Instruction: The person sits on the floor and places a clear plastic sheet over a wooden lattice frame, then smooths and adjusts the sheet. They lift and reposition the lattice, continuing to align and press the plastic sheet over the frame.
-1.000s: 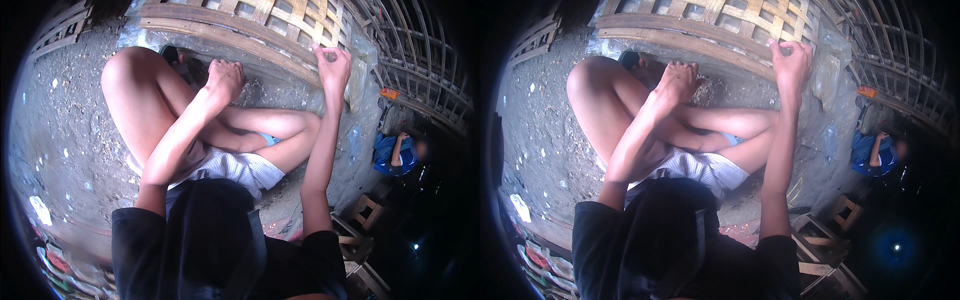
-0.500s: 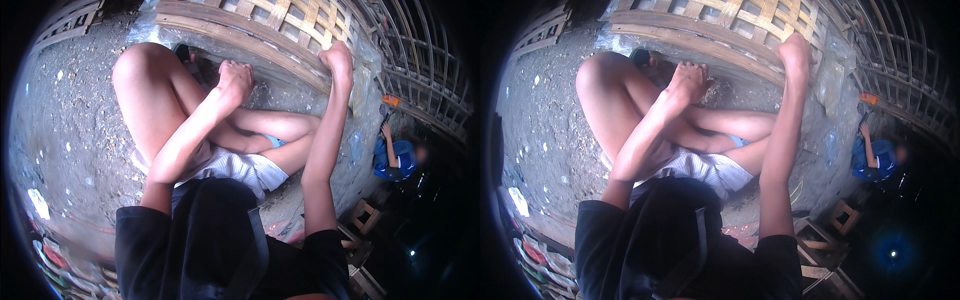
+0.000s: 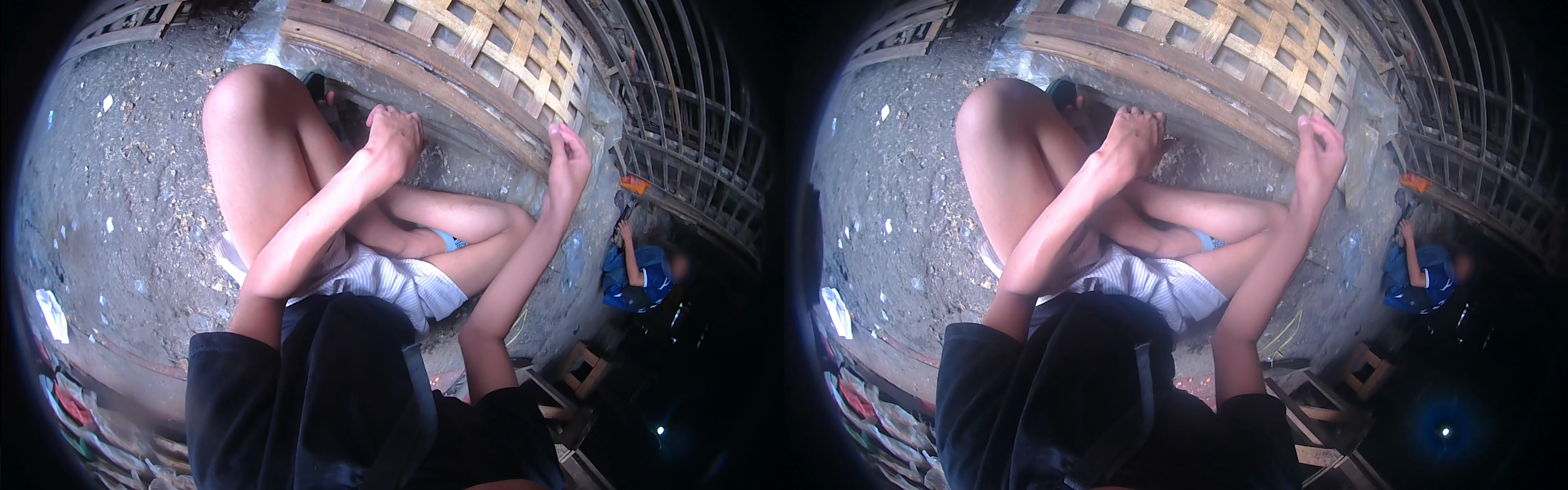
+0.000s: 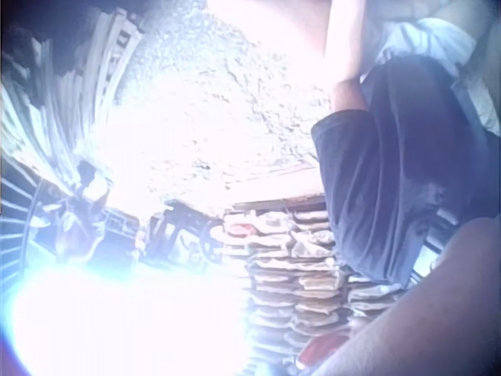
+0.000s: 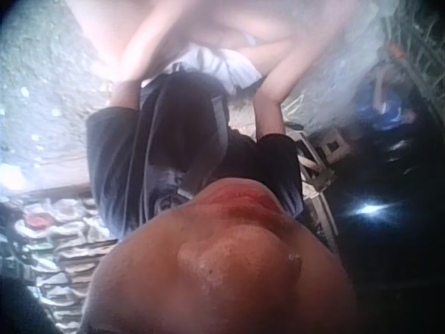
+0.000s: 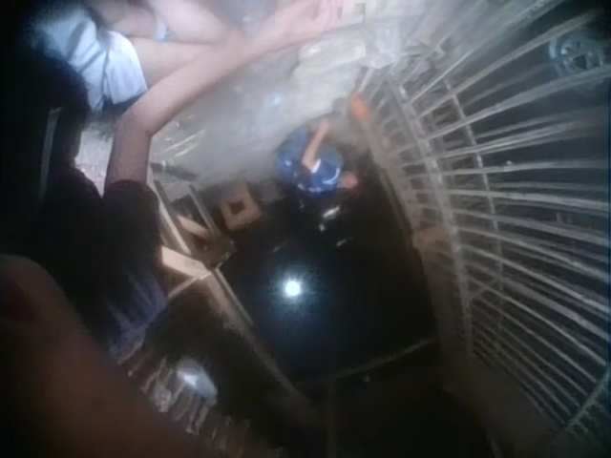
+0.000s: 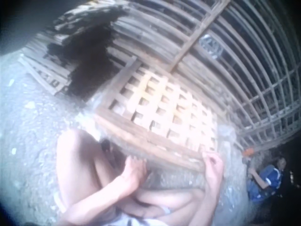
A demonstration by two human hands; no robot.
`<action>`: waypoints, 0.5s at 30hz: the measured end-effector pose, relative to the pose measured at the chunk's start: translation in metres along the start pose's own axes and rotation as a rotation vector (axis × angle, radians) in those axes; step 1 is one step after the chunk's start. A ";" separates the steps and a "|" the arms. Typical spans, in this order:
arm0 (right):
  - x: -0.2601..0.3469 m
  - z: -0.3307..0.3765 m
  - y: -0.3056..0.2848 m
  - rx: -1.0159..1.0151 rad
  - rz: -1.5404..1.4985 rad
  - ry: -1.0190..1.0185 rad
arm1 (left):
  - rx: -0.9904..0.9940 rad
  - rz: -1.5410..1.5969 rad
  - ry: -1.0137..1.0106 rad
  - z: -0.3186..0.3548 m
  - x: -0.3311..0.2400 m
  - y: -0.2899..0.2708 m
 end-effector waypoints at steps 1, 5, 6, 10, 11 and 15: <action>0.000 0.027 0.004 -0.033 0.010 -0.008 | -0.007 -0.004 0.011 0.004 0.002 -0.002; -0.025 0.119 0.051 0.063 0.315 -0.258 | 0.037 0.365 0.221 0.033 -0.012 -0.059; -0.038 0.132 0.065 0.162 0.388 -0.245 | 0.106 0.489 0.245 0.043 -0.015 -0.090; -0.029 0.151 0.082 0.155 0.259 -0.288 | 0.002 0.668 0.293 0.043 0.001 -0.178; -0.018 0.148 0.082 0.173 0.255 -0.319 | -0.005 0.684 0.227 0.035 0.007 -0.196; 0.021 0.120 0.080 0.157 0.105 -0.379 | -0.326 0.417 0.210 -0.031 0.040 -0.193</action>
Point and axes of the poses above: each hand's wrist, its own z-axis away from the middle knuckle, its own y-axis out of the palm, x = y × z, the point moved 6 cm from there along -z, towards the middle knuckle, and after that the axes turned 5 degrees about z, right-handed, at the moved point
